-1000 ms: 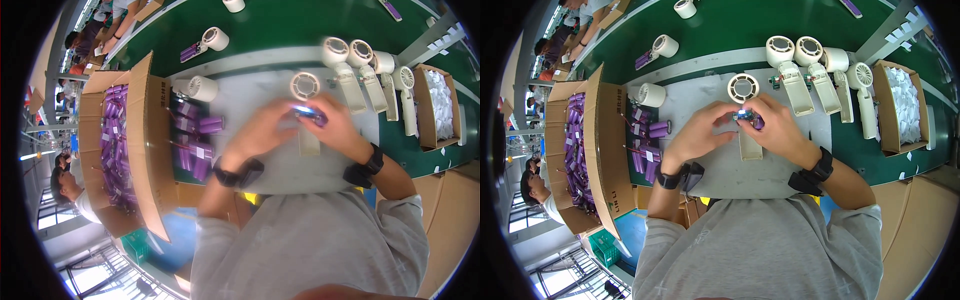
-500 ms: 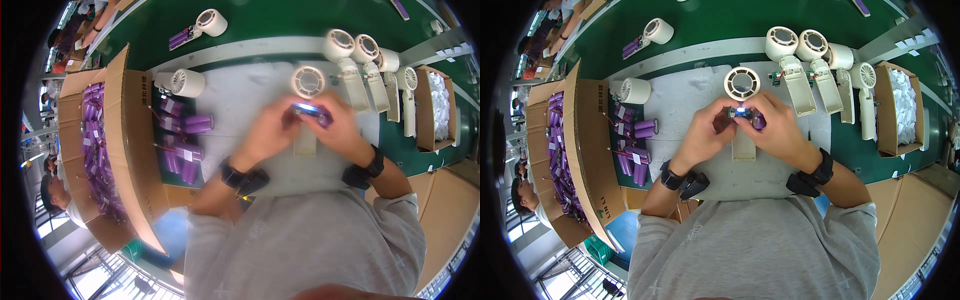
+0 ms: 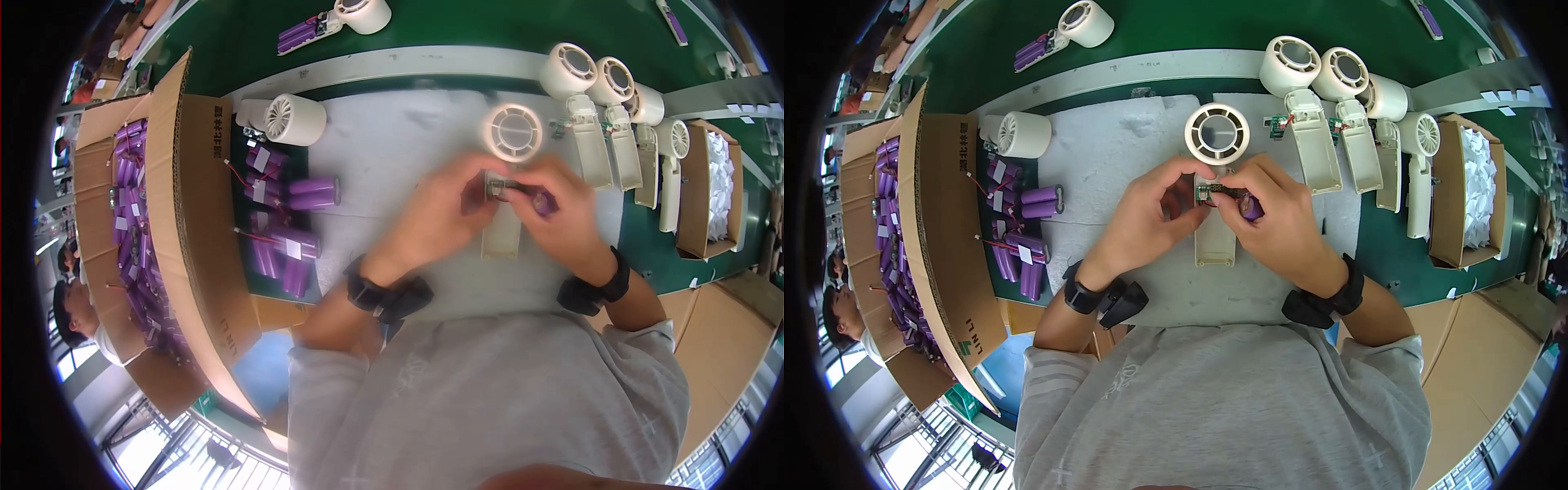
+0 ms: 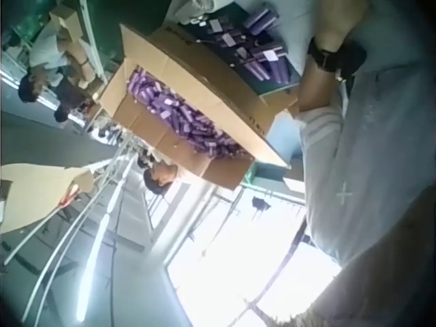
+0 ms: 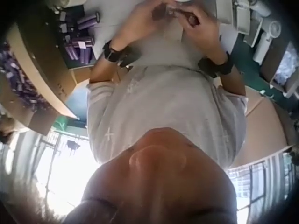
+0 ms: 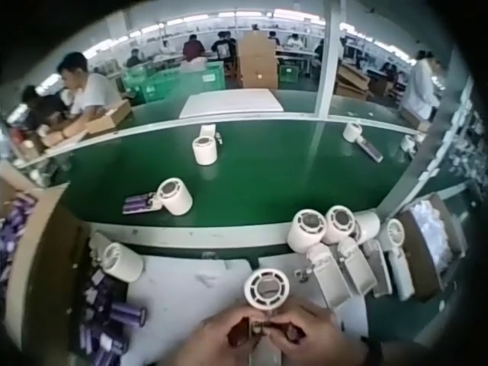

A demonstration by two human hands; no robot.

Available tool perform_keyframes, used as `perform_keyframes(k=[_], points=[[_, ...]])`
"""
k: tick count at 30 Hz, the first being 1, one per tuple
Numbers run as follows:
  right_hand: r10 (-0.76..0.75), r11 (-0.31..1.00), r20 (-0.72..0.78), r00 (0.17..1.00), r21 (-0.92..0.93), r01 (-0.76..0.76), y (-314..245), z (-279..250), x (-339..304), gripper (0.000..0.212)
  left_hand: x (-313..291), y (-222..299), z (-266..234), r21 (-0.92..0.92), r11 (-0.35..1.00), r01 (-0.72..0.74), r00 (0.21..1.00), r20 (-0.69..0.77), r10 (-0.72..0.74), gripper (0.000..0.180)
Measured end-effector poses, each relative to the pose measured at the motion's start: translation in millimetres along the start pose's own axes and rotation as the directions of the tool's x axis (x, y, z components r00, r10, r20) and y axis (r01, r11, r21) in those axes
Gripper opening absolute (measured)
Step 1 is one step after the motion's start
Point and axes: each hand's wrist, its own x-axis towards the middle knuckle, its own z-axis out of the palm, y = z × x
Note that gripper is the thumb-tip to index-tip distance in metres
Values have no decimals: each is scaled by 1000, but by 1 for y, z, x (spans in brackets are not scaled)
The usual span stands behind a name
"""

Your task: The person picks up a fan housing and a circuit board, connects the board to a battery pack, and tests the connection. They then fit the battery pack and circuit board into the housing before setting the assembly aside.

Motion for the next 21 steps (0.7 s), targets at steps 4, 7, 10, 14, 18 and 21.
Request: perform_keyframes(k=[4,7,10,14,18,21], points=[[-12,999,12,1000,-33,12,-3,-1,-1,23,0,-2,0,-2,1000,-22,1000,-5,22,39],[-22,998,18,1000,-61,23,-4,-1,-1,23,-1,0,3,29,1000,-7,1000,-25,7,37],[-55,994,4,998,-99,55,-5,0,-1,23,0,0,5,41,999,3,999,-44,-1,36],[-100,979,16,995,-177,101,-8,-2,0,22,-1,-2,6,40,999,5,998,-63,-3,35],[-71,973,40,997,-218,78,-12,-3,-3,21,-1,0,6,51,999,12,998,-63,-9,35],[-78,971,45,996,-223,86,-10,-3,-3,21,-2,0,6,42,999,23,998,-61,-20,35]])
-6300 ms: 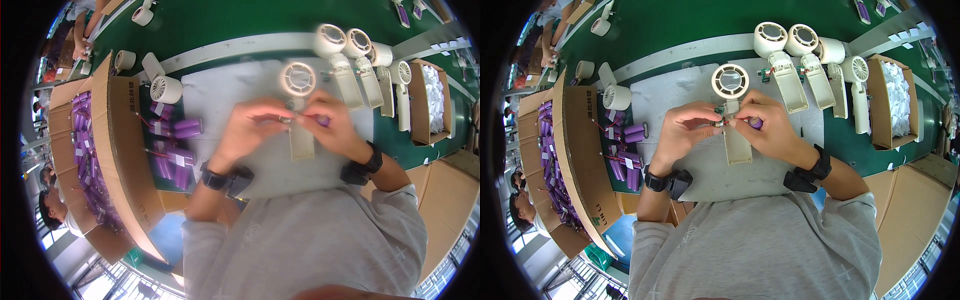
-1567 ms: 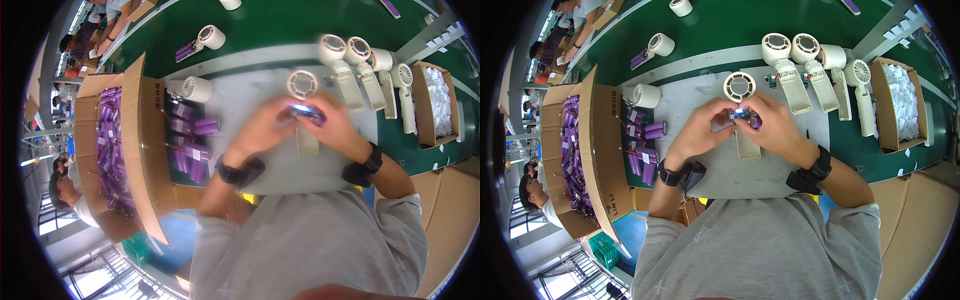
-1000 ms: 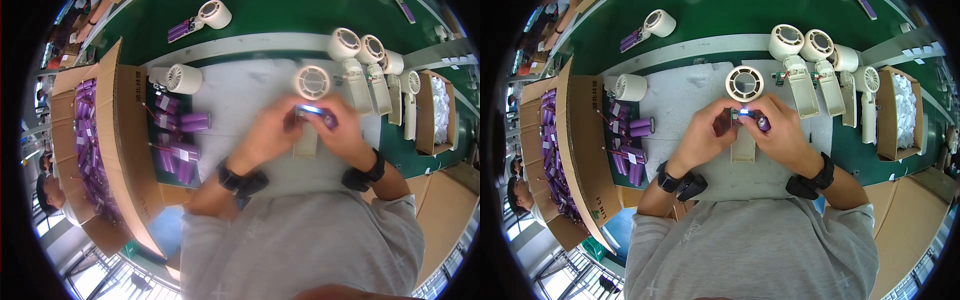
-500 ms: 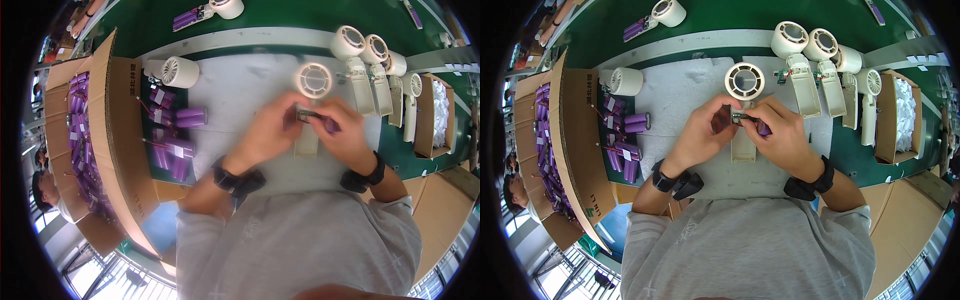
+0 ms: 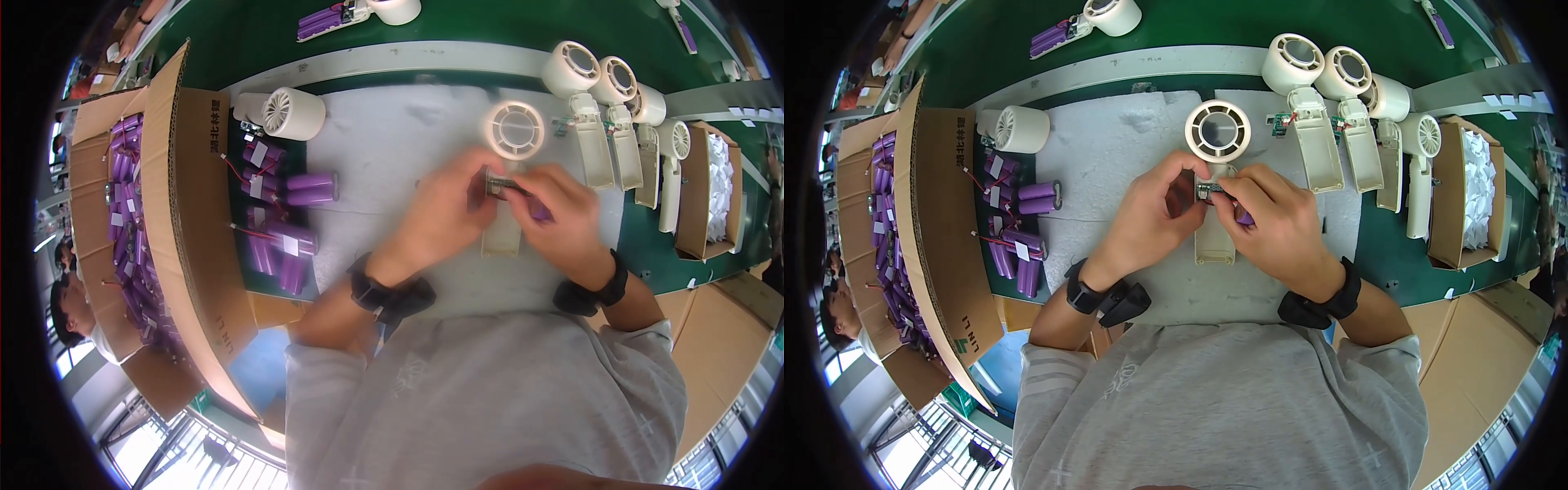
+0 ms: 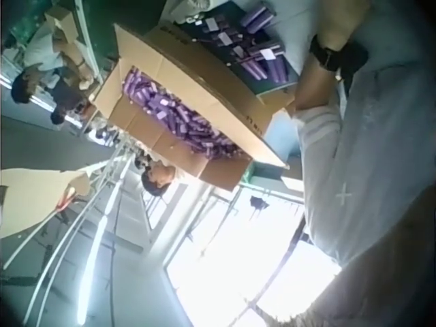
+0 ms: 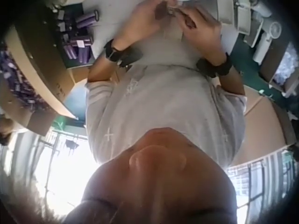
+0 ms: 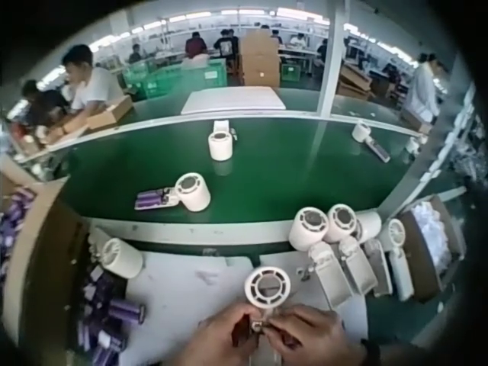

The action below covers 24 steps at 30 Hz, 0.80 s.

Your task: The person picks up a fan housing and a circuit board, connects the board to a battery pack, and tests the connection. They then fit the battery pack and circuit board into the housing before setting the assembly aside.

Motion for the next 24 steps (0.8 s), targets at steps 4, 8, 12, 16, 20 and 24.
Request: perform_keyframes(k=[4,8,12,16,20,24], points=[[-5,1000,1,1000,-8,5,0,1,1,21,1,-1,-1,5,1000,8,1000,4,-8,36],[-18,1000,0,1000,-23,18,-2,-1,3,20,2,0,-1,2,1000,-4,1000,4,4,36],[-14,999,16,1000,-46,15,-2,-1,3,20,3,-1,-3,2,1000,4,1000,18,-4,37],[-19,997,29,999,-81,21,-4,-2,4,20,5,-7,-5,-179,980,-90,994,47,100,34],[-11,998,18,1000,-69,12,-4,-2,2,18,3,-7,-5,-92,996,-21,998,50,25,30],[15,1000,-3,1000,-14,-15,3,-2,2,16,6,-6,-5,-163,986,-37,998,37,44,30]])
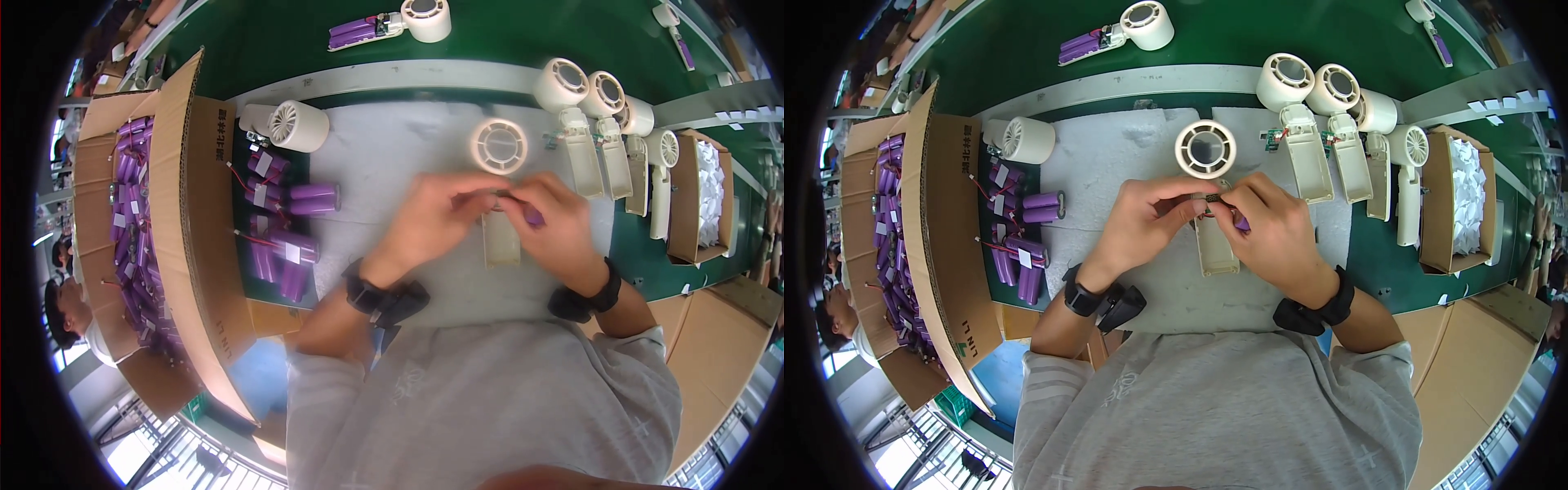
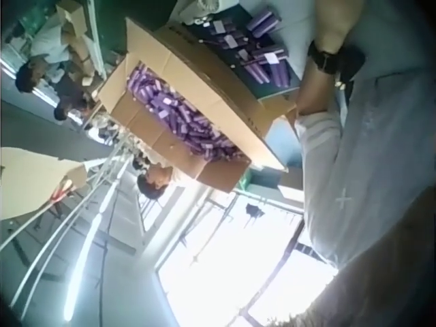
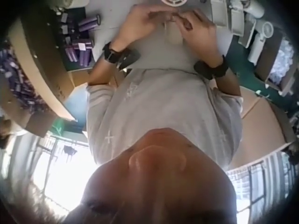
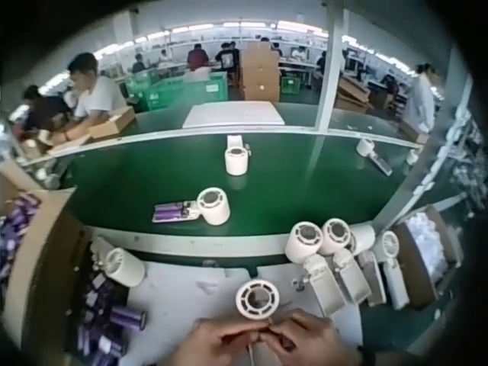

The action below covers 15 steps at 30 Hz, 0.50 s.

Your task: The person picks up a fan housing and a circuit board, connects the board to a battery pack, and tests the connection. They then fit the battery pack and circuit board into the housing before setting the assembly aside.

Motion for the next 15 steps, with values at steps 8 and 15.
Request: perform_keyframes(k=[8,15], points=[[248,946,253,935,145,-290,-2,-11,7,24,3,7,1,148,979,-137,990,2,139,36],[67,955,421,905,235,-180,5,-36,2,35,3,-11,-4,148,970,-195,981,14,195,35]])
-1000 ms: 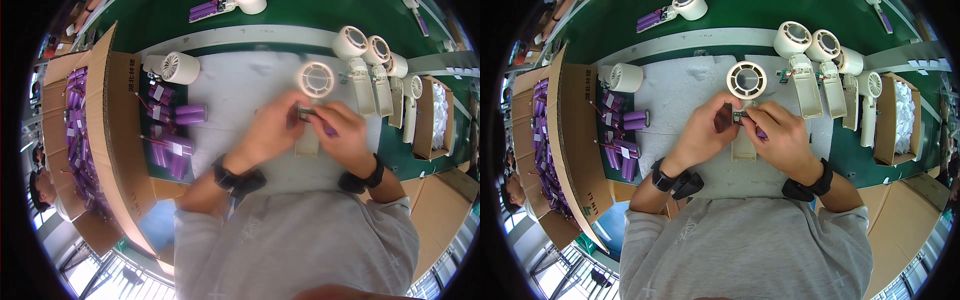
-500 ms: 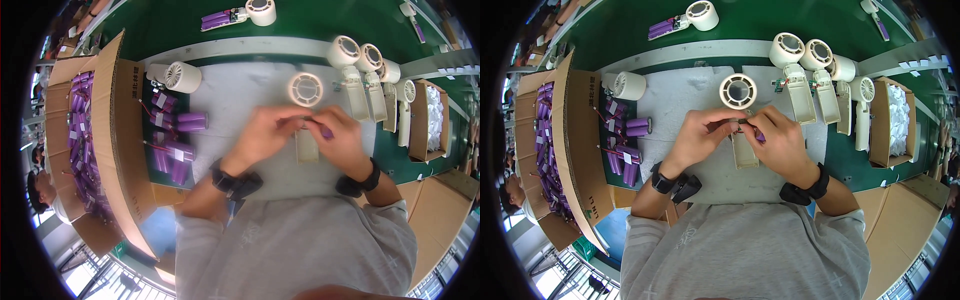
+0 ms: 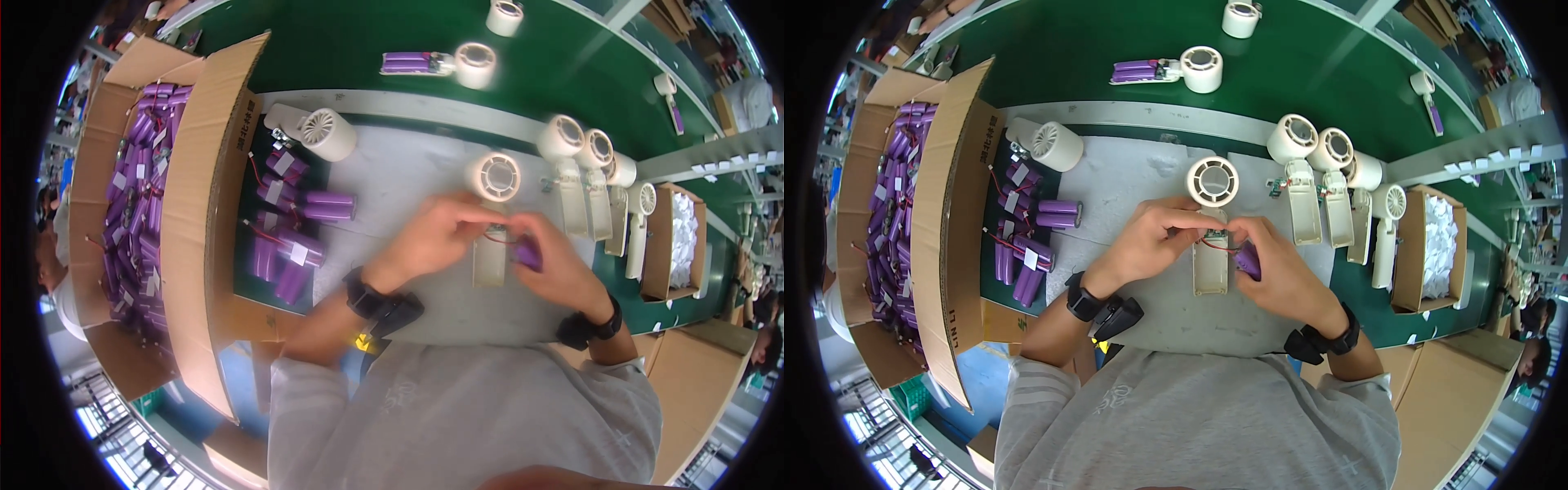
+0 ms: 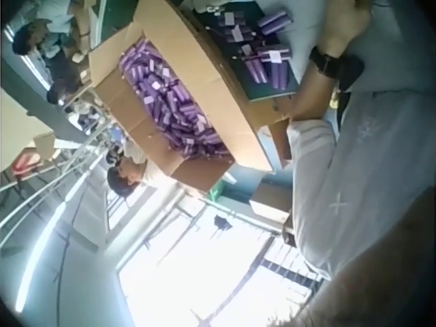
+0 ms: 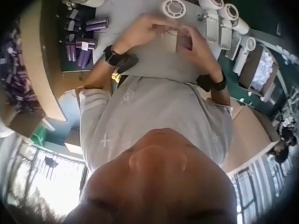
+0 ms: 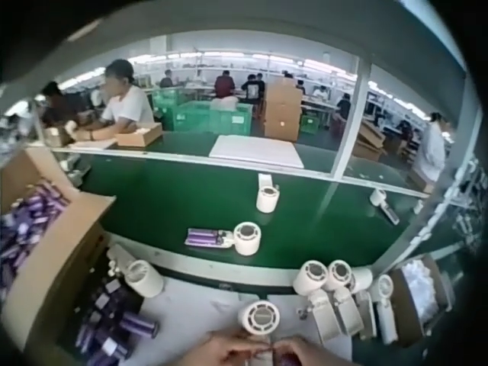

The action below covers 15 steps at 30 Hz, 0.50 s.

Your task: The person picks up a fan housing and a circuit board, connects the board to a battery pack, and tests the connection. They then fit the battery pack and circuit board into the housing before setting the assembly aside.

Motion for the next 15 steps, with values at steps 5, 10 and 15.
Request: perform_keyframes(k=[5,10,15], points=[[320,892,105,942,302,-337,-9,-7,-7,31,0,0,3,5,1000,0,999,-45,0,31],[561,825,115,820,4,-565,-37,-18,2,29,0,-7,6,-19,1000,17,999,-27,-17,28],[106,810,-25,994,-578,-101,-12,-33,-14,28,6,-7,12,-14,1000,-3,999,-44,2,27]])
